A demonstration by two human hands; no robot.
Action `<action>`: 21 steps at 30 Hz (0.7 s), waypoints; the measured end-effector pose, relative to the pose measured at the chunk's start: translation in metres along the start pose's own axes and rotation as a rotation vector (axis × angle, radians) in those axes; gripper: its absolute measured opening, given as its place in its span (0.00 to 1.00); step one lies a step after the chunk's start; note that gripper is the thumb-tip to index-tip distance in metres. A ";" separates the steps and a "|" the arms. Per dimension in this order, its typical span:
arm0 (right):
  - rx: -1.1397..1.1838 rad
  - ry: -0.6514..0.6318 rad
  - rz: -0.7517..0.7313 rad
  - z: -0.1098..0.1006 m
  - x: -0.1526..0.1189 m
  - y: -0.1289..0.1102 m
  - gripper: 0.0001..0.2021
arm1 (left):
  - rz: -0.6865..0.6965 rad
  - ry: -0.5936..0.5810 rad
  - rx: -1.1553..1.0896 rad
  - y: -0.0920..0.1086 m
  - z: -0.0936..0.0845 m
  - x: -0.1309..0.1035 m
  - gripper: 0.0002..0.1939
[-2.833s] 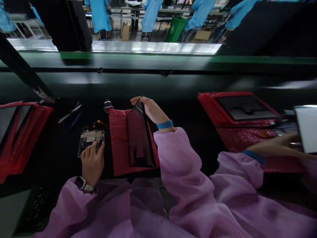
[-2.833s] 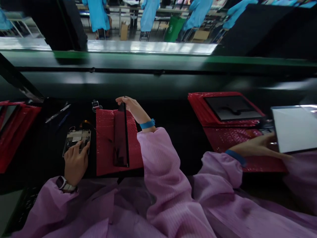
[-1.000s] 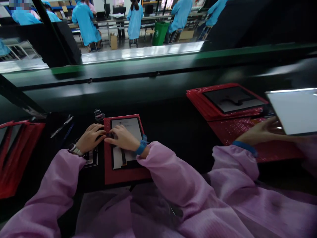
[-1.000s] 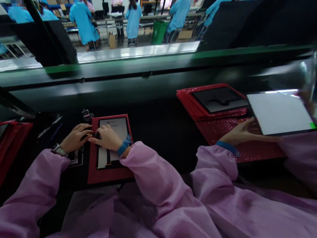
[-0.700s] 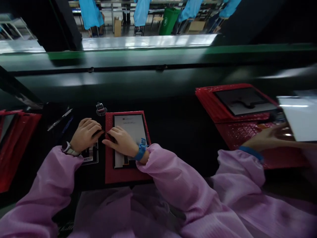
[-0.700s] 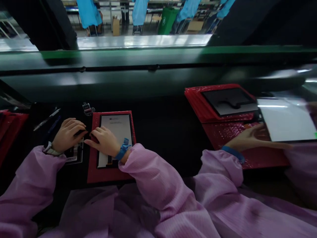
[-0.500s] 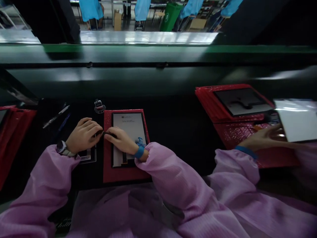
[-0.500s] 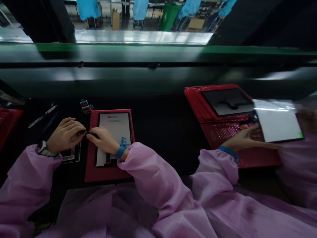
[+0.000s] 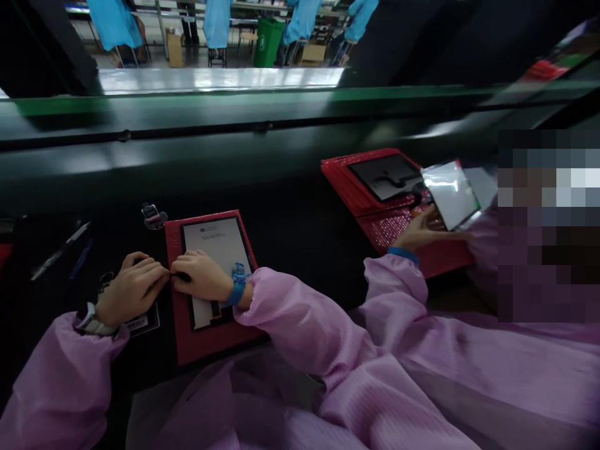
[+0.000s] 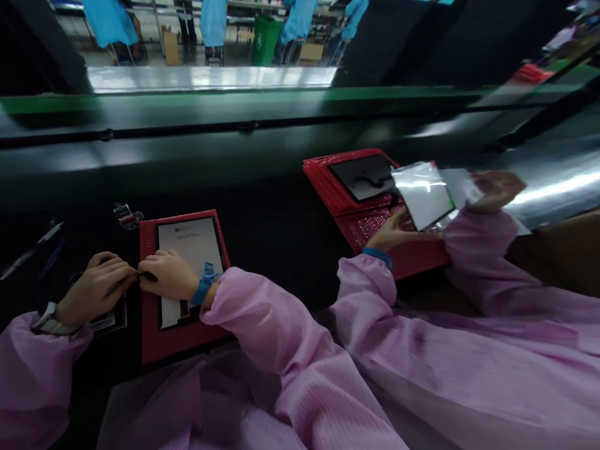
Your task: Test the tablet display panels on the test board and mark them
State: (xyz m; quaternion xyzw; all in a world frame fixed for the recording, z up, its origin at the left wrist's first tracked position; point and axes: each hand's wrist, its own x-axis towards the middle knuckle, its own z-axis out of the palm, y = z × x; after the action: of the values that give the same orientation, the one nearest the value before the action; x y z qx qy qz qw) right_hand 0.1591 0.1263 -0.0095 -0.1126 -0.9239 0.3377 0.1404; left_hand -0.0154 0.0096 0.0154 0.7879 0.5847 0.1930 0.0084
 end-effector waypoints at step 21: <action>0.401 -0.046 0.066 -0.014 -0.026 0.032 0.19 | -0.622 0.087 0.153 0.063 -0.025 -0.003 0.19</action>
State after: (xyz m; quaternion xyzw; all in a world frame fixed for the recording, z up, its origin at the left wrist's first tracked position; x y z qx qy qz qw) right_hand 0.1923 0.1510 -0.0250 -0.1050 -0.8371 0.5216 0.1274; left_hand 0.0343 -0.0185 0.0529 0.5607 0.8102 0.1701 -0.0172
